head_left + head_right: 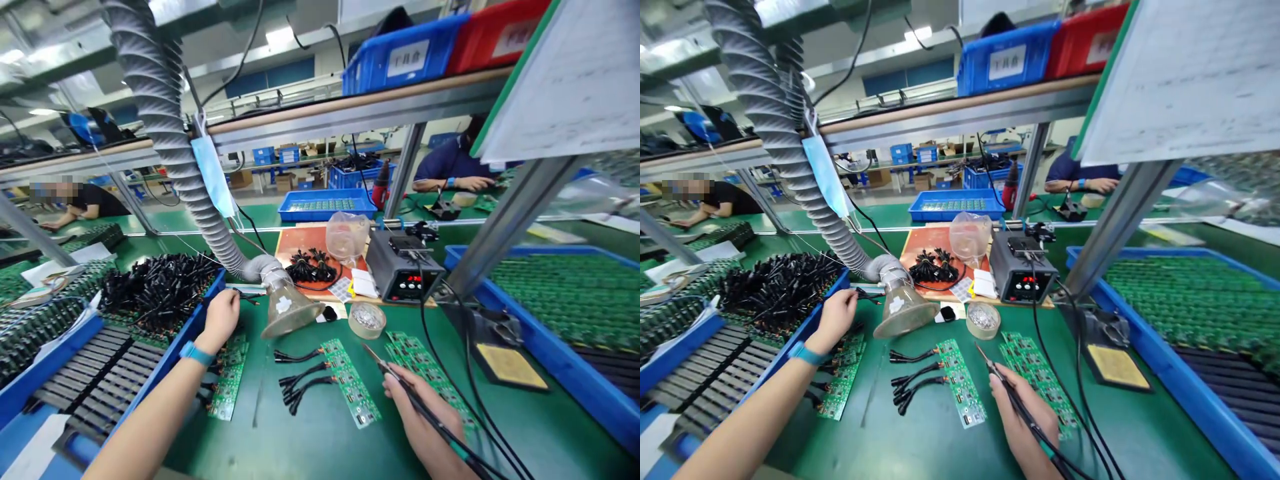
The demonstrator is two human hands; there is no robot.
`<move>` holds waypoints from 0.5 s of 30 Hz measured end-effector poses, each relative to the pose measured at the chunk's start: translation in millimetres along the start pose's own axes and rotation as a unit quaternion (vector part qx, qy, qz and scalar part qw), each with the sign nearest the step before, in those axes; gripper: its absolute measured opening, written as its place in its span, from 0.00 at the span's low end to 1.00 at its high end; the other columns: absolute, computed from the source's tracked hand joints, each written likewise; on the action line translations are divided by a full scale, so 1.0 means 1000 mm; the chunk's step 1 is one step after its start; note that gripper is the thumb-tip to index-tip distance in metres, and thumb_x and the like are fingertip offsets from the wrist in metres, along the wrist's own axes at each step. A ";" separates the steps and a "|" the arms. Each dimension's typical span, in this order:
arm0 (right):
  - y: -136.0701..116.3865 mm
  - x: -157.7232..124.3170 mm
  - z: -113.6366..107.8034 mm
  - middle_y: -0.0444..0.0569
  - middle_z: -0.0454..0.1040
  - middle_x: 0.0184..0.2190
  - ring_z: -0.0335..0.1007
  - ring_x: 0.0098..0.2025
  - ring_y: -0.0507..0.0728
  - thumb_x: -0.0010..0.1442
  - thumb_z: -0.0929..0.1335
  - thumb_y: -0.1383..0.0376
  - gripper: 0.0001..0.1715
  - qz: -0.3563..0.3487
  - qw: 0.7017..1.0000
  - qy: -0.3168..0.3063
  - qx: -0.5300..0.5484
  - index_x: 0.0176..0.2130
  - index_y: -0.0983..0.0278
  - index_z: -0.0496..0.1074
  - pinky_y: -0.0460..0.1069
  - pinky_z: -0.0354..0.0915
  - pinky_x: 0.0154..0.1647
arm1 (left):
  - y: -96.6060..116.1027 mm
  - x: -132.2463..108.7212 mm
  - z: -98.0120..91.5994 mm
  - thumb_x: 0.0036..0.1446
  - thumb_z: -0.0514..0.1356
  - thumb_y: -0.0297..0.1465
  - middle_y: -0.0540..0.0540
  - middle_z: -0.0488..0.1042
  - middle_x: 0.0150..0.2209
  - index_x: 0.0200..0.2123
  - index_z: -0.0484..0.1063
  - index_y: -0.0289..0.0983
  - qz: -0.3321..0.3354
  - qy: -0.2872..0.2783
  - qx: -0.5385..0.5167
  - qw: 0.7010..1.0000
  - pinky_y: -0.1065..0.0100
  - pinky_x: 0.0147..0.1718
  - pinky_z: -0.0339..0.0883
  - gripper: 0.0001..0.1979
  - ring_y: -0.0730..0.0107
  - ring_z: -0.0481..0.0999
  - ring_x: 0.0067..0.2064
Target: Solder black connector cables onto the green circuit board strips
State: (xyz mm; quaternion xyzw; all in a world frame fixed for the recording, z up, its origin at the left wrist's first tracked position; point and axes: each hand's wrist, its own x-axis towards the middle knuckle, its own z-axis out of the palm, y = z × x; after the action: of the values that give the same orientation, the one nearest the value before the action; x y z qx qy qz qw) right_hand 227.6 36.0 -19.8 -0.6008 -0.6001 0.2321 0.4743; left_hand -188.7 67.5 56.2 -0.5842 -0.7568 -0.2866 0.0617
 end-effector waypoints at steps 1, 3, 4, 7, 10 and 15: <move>0.000 0.000 0.000 0.49 0.84 0.33 0.83 0.35 0.61 0.63 0.67 0.42 0.30 -0.007 1.000 -0.001 -0.004 0.48 0.62 0.80 0.49 0.78 0.37 | -0.004 0.016 0.010 0.67 0.57 0.28 0.40 0.80 0.42 0.39 0.77 0.33 0.004 -0.029 0.000 1.000 0.58 0.52 0.71 0.09 0.60 0.79 0.46; 0.002 0.001 -0.001 0.48 0.84 0.33 0.83 0.34 0.61 0.61 0.67 0.41 0.30 -0.023 1.000 -0.008 -0.010 0.47 0.61 0.81 0.50 0.78 0.37 | -0.005 0.041 0.031 0.67 0.61 0.34 0.42 0.78 0.46 0.46 0.76 0.34 0.001 -0.076 0.000 0.997 0.55 0.51 0.73 0.10 0.60 0.78 0.48; 0.003 0.001 -0.001 0.48 0.84 0.33 0.84 0.34 0.61 0.61 0.67 0.41 0.31 -0.026 1.000 -0.009 -0.012 0.46 0.61 0.81 0.50 0.78 0.38 | -0.004 0.050 0.041 0.67 0.62 0.36 0.42 0.77 0.49 0.50 0.75 0.34 -0.004 -0.094 -0.001 0.996 0.54 0.50 0.74 0.13 0.60 0.78 0.49; 0.005 0.001 -0.002 0.48 0.85 0.34 0.84 0.35 0.61 0.61 0.66 0.40 0.32 -0.004 1.000 0.010 -0.019 0.47 0.60 0.80 0.51 0.78 0.40 | -0.001 0.063 0.058 0.67 0.62 0.39 0.41 0.74 0.54 0.56 0.71 0.36 -0.018 -0.116 -0.013 0.993 0.53 0.48 0.76 0.19 0.59 0.78 0.50; 0.009 0.003 -0.002 0.47 0.84 0.33 0.84 0.36 0.61 0.61 0.66 0.39 0.32 0.031 0.999 0.021 -0.011 0.48 0.59 0.80 0.50 0.78 0.39 | -0.003 0.062 0.055 0.67 0.62 0.39 0.42 0.75 0.51 0.53 0.72 0.35 -0.019 -0.090 -0.046 0.995 0.55 0.47 0.76 0.17 0.61 0.78 0.48; 0.025 0.015 -0.008 0.47 0.85 0.33 0.84 0.35 0.61 0.54 0.69 0.38 0.34 0.069 0.996 -0.050 0.029 0.47 0.59 0.81 0.48 0.80 0.35 | -0.008 0.034 0.013 0.70 0.52 0.36 0.43 0.80 0.36 0.42 0.73 0.35 -0.023 0.046 -0.115 0.992 0.59 0.45 0.74 0.13 0.62 0.81 0.40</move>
State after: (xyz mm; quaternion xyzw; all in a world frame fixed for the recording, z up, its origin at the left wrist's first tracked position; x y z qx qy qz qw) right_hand 250.0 52.3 -32.9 -0.6143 -0.5731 0.3118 0.4437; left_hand -204.0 101.9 57.0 -0.5563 -0.7282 -0.3997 0.0219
